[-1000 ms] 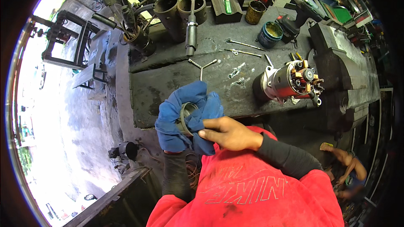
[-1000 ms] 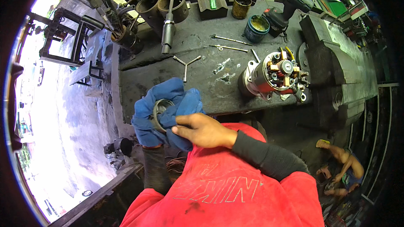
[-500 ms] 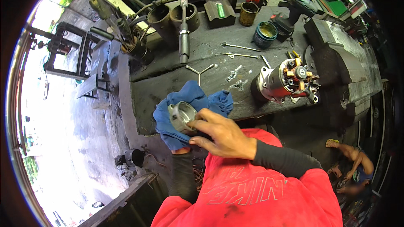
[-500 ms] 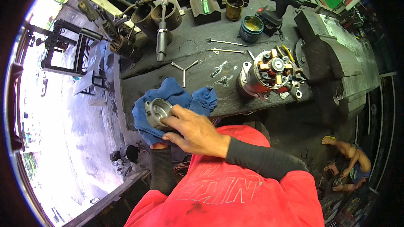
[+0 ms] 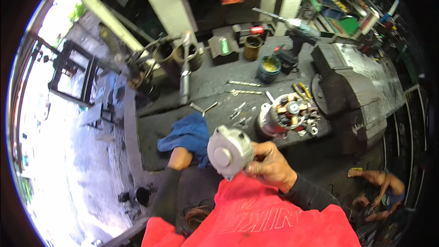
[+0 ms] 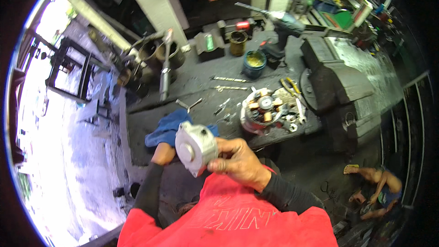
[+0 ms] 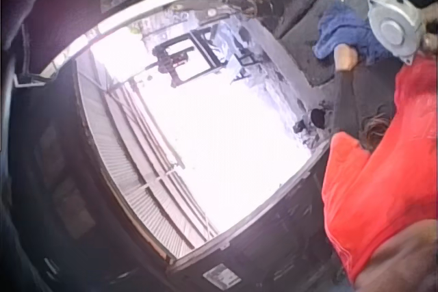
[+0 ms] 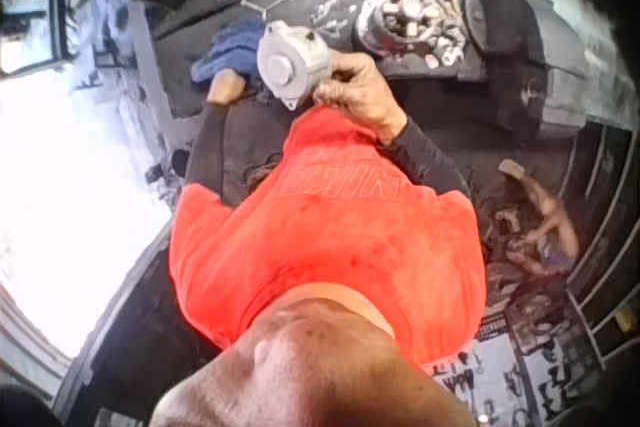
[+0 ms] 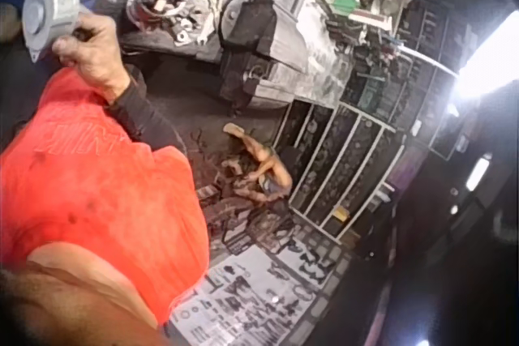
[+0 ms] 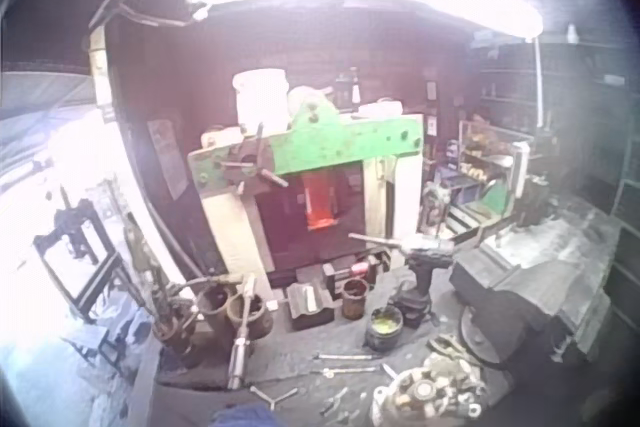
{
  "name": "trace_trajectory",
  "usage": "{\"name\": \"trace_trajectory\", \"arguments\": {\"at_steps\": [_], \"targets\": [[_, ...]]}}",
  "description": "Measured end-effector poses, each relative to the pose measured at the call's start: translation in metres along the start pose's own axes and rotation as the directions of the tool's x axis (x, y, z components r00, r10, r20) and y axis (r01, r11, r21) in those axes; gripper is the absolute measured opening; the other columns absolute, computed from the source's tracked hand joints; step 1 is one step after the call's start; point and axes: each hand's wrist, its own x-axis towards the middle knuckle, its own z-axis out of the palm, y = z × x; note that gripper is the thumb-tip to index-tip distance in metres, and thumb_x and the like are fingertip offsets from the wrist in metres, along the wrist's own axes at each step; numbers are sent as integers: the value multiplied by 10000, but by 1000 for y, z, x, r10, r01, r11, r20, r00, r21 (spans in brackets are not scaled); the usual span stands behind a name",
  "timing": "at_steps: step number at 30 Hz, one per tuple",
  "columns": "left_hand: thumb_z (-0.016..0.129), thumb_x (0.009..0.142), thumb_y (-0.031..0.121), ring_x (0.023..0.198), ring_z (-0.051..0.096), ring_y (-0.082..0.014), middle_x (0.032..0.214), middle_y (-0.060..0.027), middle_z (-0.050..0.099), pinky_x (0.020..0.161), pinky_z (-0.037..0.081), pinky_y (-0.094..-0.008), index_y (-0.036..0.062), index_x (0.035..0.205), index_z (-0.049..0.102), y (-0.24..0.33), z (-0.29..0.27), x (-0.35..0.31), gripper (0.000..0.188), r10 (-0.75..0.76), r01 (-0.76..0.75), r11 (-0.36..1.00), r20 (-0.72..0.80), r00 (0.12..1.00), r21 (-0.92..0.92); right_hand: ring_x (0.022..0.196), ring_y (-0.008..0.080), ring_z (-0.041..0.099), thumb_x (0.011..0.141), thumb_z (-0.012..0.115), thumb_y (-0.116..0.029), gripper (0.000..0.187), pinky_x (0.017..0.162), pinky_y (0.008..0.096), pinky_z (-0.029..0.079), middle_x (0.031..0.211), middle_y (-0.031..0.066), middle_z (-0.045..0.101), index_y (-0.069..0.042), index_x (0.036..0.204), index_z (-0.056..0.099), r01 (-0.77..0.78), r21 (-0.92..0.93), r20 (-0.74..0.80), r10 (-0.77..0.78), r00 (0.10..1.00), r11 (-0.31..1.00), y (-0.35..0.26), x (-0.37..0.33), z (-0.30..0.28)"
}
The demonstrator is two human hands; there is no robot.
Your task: The person assembles a small electric motor by inserting brushes into the commutator, attaching the housing, and securing it with screws. They use pliers, a screwdriver, and a power drill to complete the assembly.
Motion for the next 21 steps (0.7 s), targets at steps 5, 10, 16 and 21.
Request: {"name": "trace_trajectory", "arguments": {"at_steps": [5,10,16,21], "targets": [[842,838,107,1102,757,-327,1238,-197,772,949,586,-413,3,1346,704,34,-114,-56,536,-119,181,965,302,946,-188,754,48,572,938,864,-172,274,608,230,443,1037,54,734,22,1118,792,172,-218,44,-167,985,961,-33,-23,-8],[984,662,134,1489,473,-413,1630,-184,462,1162,455,-542,153,1546,512,190,-173,-71,1002,456,-560,707,-326,828,-433,640,23,508,980,835,-302,346,548,217,380,848,-3,717,11,1113,773,-163,-110,22,167,986,980,-72,-37,-13],[1052,591,200,1477,452,-474,1631,-249,389,1180,432,-576,179,1571,437,282,-173,-63,1157,495,-619,694,-381,781,-368,723,32,572,998,818,-271,335,609,214,427,927,24,747,19,1156,767,-147,-19,98,148,984,989,-94,-39,-17],[1035,584,131,1462,489,-375,1643,-244,359,1143,495,-503,128,1614,394,311,-153,-58,1213,305,-429,481,-313,899,-765,911,93,690,1002,807,-186,309,773,245,557,1055,53,770,41,1204,752,-66,65,77,61,995,996,-105,-44,-27]]}}
